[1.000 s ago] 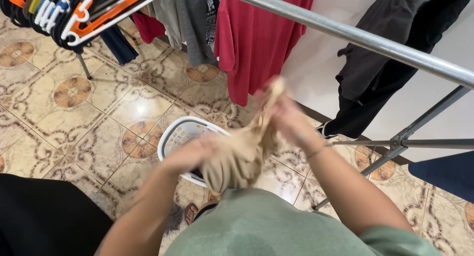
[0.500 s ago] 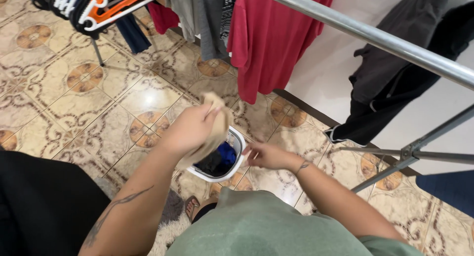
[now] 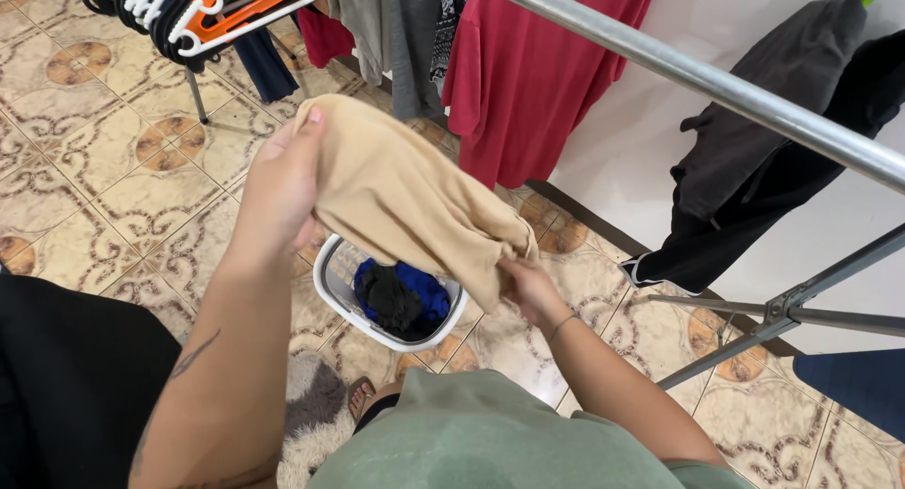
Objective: Hanging freshly laundered clothes from a laundry basket onto a freestanding clothing rack using hangers.
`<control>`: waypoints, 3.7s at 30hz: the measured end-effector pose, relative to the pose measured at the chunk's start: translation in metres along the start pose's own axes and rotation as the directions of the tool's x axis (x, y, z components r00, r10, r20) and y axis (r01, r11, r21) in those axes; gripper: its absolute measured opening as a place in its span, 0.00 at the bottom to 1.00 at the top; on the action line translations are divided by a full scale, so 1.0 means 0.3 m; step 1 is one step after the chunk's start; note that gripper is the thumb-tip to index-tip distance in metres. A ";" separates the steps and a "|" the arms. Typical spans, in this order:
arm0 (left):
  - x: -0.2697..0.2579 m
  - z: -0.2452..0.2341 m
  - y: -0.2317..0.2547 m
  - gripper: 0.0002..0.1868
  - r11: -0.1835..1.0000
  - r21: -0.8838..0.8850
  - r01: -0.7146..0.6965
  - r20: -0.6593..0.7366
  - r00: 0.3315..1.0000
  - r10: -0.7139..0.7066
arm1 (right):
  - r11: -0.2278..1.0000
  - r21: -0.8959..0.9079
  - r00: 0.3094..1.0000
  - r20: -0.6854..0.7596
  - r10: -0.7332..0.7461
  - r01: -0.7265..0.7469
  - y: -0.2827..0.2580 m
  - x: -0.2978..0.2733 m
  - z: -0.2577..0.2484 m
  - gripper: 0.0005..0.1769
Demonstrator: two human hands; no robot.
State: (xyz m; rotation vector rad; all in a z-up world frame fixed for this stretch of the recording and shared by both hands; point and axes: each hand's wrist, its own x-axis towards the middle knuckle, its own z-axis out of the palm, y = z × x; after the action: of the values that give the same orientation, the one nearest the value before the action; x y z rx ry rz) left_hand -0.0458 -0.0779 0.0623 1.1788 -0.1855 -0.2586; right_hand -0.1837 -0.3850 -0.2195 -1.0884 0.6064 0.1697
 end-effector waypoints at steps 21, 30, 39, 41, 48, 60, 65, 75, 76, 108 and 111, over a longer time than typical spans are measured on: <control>-0.300 0.015 -0.555 0.12 0.657 0.751 0.069 0.137 0.957 -0.257 | 0.969 -0.114 0.963 0.186 -0.196 0.219 -0.197 -0.368 0.158 0.11; -0.243 0.013 -0.618 0.14 0.807 -0.099 0.583 0.145 0.810 -0.568 | 0.187 -0.942 0.956 0.256 -0.143 0.280 -0.338 -0.573 0.220 0.19; -0.230 0.099 -0.475 0.14 0.846 -0.008 0.533 0.351 0.794 -0.496 | 0.280 -0.881 0.899 0.283 -0.334 0.381 -0.153 -0.274 0.136 0.11; -0.233 0.087 -0.404 0.19 0.894 0.145 0.423 0.361 0.819 -0.446 | 0.428 -0.838 0.930 0.226 -0.291 0.338 -0.149 -0.230 0.088 0.06; -0.222 -0.139 -0.537 0.19 0.132 0.968 -0.214 0.248 0.892 -0.377 | 0.965 -0.012 0.932 0.262 -0.251 0.263 -0.253 -0.201 0.016 0.07; -0.213 -0.071 -0.593 0.28 0.359 0.877 -0.320 0.477 0.675 -0.563 | 0.710 -0.560 0.860 0.493 -0.129 0.427 -0.405 -0.363 0.033 0.12; -0.168 -0.067 -0.472 0.34 0.859 0.463 0.220 0.427 0.794 -0.433 | 0.571 -0.781 0.947 0.320 0.021 0.252 -0.407 -0.429 0.193 0.15; -0.097 -0.202 -0.439 0.30 0.896 0.365 0.254 0.459 0.788 -0.411 | 0.710 -0.547 0.841 0.527 -0.120 0.444 -0.441 -0.442 0.414 0.40; -0.096 -0.215 -0.387 0.30 0.895 0.369 0.251 0.471 0.780 -0.413 | 0.711 -0.546 0.846 0.517 -0.131 0.444 -0.420 -0.429 0.422 0.40; 0.039 -0.523 0.105 0.20 0.728 0.333 0.599 0.735 0.320 -0.598 | 0.769 -0.378 0.836 0.025 -0.547 0.515 -0.006 -0.138 1.000 0.16; 0.124 -0.665 0.084 0.19 0.788 0.479 0.386 0.601 0.511 -0.615 | 0.821 -0.305 0.876 0.146 -0.460 0.482 0.045 -0.088 0.888 0.16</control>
State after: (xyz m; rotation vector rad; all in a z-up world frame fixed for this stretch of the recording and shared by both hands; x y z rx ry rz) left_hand 0.0475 0.0969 0.0116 1.3445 -0.6087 -1.3048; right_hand -0.1104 -0.1433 -0.1303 -1.5266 0.2319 -0.1317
